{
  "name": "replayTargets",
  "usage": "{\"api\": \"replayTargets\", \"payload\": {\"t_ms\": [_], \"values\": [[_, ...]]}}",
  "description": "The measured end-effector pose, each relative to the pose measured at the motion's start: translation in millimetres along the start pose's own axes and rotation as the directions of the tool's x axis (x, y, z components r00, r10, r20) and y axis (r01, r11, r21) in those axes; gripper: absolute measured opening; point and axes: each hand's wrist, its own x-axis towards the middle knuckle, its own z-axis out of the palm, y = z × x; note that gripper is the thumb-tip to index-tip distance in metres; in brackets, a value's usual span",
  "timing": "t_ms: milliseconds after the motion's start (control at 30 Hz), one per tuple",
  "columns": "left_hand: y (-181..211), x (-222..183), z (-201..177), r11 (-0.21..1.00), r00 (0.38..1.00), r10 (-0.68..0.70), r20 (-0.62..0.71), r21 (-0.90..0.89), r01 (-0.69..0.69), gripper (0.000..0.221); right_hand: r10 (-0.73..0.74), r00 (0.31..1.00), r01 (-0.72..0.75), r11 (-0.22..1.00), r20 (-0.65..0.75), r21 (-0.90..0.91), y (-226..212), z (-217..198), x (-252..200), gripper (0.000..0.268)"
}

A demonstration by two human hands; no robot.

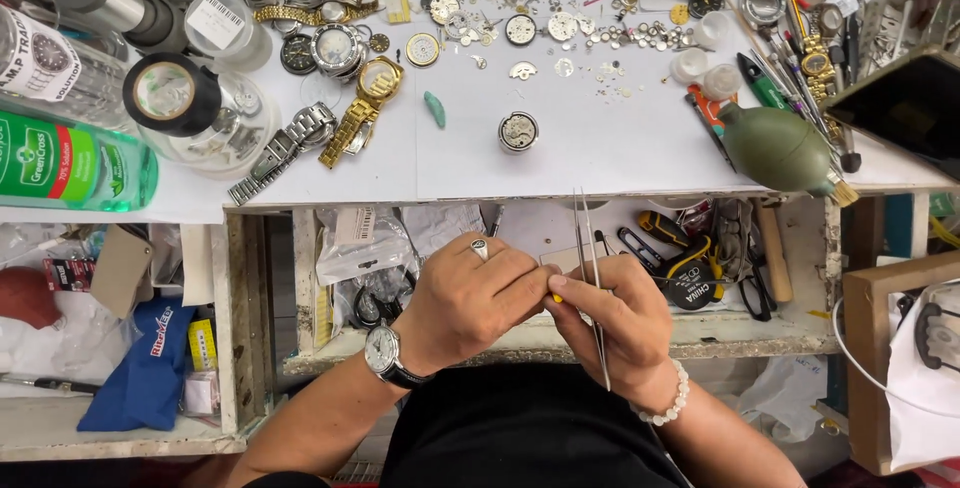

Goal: Assembling tiny gears and components into a watch movement using tweezers and precision tools.

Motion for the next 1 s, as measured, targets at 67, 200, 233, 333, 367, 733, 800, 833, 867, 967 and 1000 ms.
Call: {"api": "replayTargets", "payload": {"t_ms": [67,200,233,333,367,733,800,833,867,967,1000], "values": [[1.5,-1.9,1.3,0.996,1.000,-0.018,0.008,-0.091,0.018,0.024,0.017,1.000,-0.017,1.000,0.010,0.023,0.2,-3.6,-1.2,0.020],[-2.3,-8.1,-2.5,0.986,1.000,0.015,0.013,-0.164,-0.012,0.022,0.083,0.993,-0.091,0.992,0.080,0.093,-0.4,-15.6,-0.5,0.015],[-2.2,-3.3,-4.7,0.986,1.000,0.011,0.014,-0.165,-0.009,0.022,0.086,0.993,-0.093,0.991,0.082,0.094,-1.3,-16.5,3.0,0.015],[-1.6,5.6,-9.0,0.985,0.987,0.158,0.022,-0.070,-0.156,0.016,-0.042,0.981,0.023,0.995,0.191,0.101,-4.7,-17.0,5.8,0.009],[-2.6,7.2,-8.1,0.977,0.980,0.198,0.014,-0.087,-0.196,0.016,-0.030,0.979,0.011,0.996,0.203,0.094,-5.3,-16.2,2.3,0.011],[-47.1,-29.4,-4.3,0.951,0.975,-0.213,0.064,-0.217,0.222,0.027,-0.173,0.980,0.198,0.915,0.101,-0.351,31.8,-56.1,62.6,0.013],[-51.9,-11.1,-16.9,0.868,0.934,-0.354,-0.040,-0.386,0.313,0.018,-0.200,0.937,0.321,0.816,0.285,-0.482,54.7,-51.3,86.1,0.007],[-55.0,-7.5,-16.7,0.866,0.933,-0.357,-0.045,-0.390,0.313,0.018,-0.201,0.935,0.325,0.813,0.292,-0.484,64.8,-45.3,86.6,0.007],[-58.9,-4.2,-16.3,0.806,0.905,-0.418,-0.078,-0.491,0.330,0.022,-0.245,0.914,0.388,0.763,0.325,-0.517,75.3,-38.8,87.2,0.006],[-66.9,1.8,-13.8,0.688,0.850,-0.513,-0.121,-0.650,0.323,0.028,-0.254,0.886,0.446,0.695,0.389,-0.563,80.4,-33.2,94.9,0.009],[-67.6,2.6,-11.7,0.633,0.830,-0.543,-0.124,-0.710,0.308,0.030,-0.211,0.887,0.434,0.685,0.411,-0.585,77.3,-34.6,96.1,0.012]]}}
